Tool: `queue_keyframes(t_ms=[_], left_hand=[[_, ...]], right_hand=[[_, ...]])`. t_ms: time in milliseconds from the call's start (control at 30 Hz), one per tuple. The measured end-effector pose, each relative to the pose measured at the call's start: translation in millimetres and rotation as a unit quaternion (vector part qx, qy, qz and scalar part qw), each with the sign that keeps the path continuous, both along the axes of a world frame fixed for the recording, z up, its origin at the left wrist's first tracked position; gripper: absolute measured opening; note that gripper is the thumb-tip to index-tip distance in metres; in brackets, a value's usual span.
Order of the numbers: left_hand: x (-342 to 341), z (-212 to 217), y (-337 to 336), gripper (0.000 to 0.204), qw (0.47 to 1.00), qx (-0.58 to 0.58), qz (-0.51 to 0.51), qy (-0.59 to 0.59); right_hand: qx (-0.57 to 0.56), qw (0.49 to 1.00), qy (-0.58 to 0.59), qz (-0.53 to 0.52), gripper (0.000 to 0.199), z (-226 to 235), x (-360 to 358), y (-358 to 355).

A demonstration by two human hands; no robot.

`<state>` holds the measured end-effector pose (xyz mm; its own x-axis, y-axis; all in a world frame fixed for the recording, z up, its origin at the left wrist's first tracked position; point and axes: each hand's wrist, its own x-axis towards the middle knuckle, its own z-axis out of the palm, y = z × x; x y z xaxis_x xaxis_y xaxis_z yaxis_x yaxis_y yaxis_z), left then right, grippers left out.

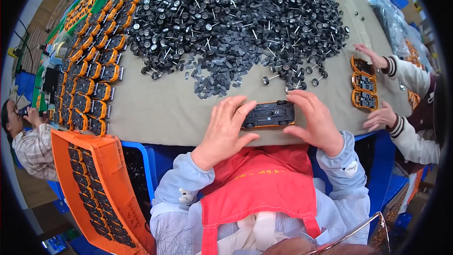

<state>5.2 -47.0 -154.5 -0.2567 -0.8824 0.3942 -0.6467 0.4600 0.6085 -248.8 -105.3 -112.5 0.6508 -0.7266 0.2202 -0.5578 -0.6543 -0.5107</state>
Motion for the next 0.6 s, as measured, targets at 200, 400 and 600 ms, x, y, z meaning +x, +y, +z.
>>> queue_keyframes(t_ms=[200, 400, 600], left_hand=[[-19.1, -0.9, -2.6, 0.038, 0.997, -0.063, -0.024, -0.047], [-29.6, -1.2, -4.1, 0.021, 0.985, -0.095, -0.065, -0.132], [-18.1, 13.1, 7.4, 0.026, 0.987, -0.118, 0.027, -0.107]], right_hand=[[0.276, 0.949, -0.144, -0.045, 0.06, -26.4, -11.3, 0.6], [0.445, 0.886, -0.096, -0.084, 0.041, -26.2, -9.0, -24.8], [0.401, 0.895, -0.187, -0.065, 0.03, -35.0, 9.8, -13.8]])
